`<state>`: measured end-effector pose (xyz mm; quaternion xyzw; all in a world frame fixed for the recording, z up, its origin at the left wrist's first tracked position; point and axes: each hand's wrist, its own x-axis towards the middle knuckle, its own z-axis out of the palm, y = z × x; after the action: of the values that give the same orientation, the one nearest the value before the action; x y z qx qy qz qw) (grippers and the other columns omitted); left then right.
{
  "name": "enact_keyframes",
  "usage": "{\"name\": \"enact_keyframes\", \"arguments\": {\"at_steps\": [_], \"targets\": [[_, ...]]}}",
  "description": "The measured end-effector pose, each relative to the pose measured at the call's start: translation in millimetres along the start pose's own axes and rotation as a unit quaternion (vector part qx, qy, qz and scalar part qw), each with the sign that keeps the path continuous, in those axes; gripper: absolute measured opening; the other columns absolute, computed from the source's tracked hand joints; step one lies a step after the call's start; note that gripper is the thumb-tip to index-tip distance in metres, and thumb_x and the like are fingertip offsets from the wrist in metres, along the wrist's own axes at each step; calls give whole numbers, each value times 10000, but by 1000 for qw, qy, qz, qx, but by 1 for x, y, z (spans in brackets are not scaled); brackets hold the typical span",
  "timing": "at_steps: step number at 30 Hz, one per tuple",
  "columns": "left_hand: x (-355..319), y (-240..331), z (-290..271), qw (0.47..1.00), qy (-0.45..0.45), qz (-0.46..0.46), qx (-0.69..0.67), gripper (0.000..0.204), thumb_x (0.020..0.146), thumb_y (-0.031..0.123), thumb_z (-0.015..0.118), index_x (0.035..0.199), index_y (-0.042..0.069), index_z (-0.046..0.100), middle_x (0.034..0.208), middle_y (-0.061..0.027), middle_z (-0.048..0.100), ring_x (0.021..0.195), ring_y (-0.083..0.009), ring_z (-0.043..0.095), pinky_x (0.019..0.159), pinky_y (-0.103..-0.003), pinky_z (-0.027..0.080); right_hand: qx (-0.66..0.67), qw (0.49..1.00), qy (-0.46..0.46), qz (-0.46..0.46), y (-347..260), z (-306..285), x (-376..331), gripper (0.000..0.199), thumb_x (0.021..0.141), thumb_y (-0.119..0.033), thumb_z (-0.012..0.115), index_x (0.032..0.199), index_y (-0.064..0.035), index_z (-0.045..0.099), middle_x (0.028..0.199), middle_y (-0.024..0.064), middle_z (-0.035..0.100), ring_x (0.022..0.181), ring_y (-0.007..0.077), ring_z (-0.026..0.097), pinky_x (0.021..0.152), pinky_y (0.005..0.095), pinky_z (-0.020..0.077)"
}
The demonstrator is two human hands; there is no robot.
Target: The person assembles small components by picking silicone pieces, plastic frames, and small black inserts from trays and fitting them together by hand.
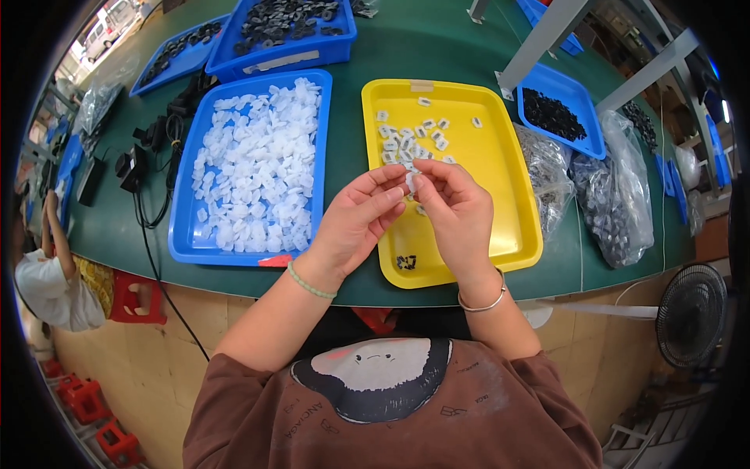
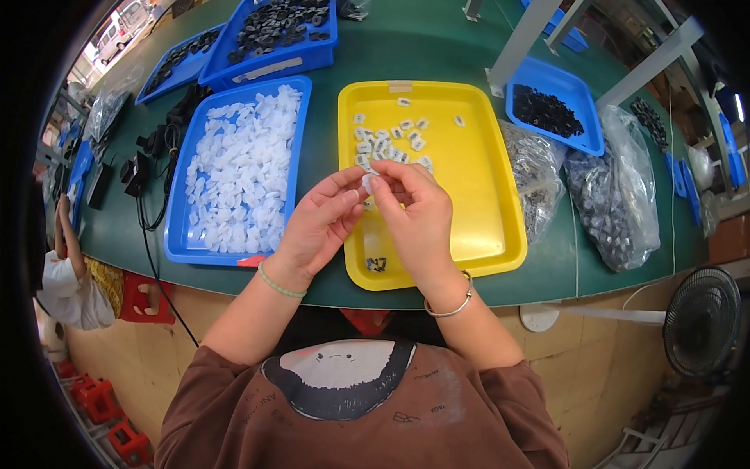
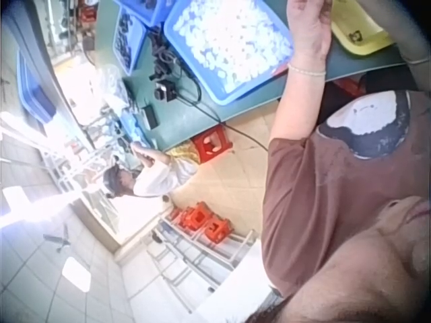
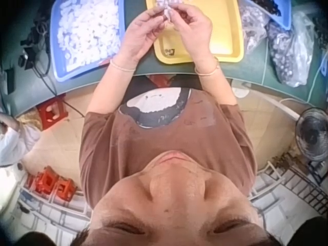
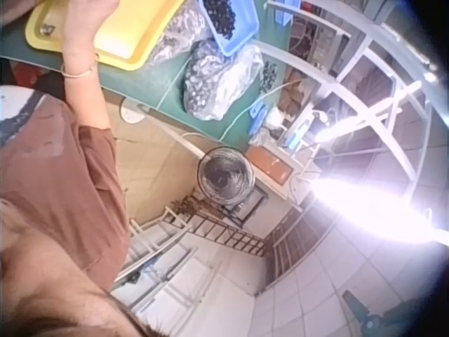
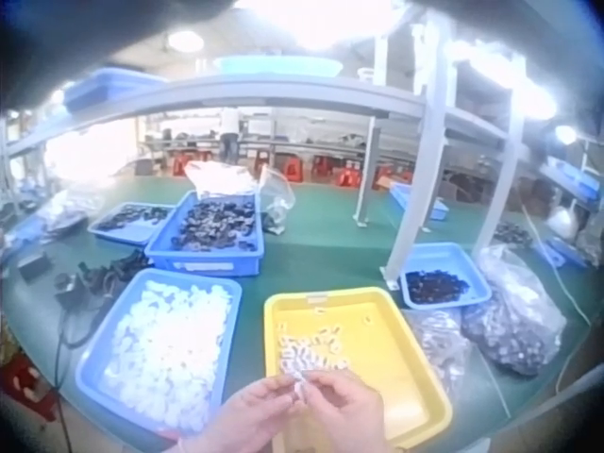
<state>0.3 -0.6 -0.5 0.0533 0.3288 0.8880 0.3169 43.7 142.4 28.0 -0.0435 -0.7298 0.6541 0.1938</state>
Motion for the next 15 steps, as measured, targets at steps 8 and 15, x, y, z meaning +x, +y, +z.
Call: {"name": "enact_keyframes", "arguments": {"at_steps": [8, 15], "targets": [[-4, -2, 8, 979, 38, 55, 195, 216, 926, 90, 591, 1129, 19, 616, 900, -20, 639, 722, -42, 551, 596, -157, 441, 97, 992, -35, 76, -5, -4, -4, 94, 881, -32, 628, 948, 28, 600, 820, 42, 626, 755, 92, 625, 684, 208, 503], [3, -2, 1, 974, 121, 98, 167, 217, 960, 119, 527, 1117, 4, 625, 880, -12, 640, 534, 3, 340, 463, -159, 285, -193, 941, -267, 77, -9, -41, -13, 142, 814, -47, 689, 922, 3, 610, 826, 48, 619, 726, 114, 601, 663, 257, 490]]}}
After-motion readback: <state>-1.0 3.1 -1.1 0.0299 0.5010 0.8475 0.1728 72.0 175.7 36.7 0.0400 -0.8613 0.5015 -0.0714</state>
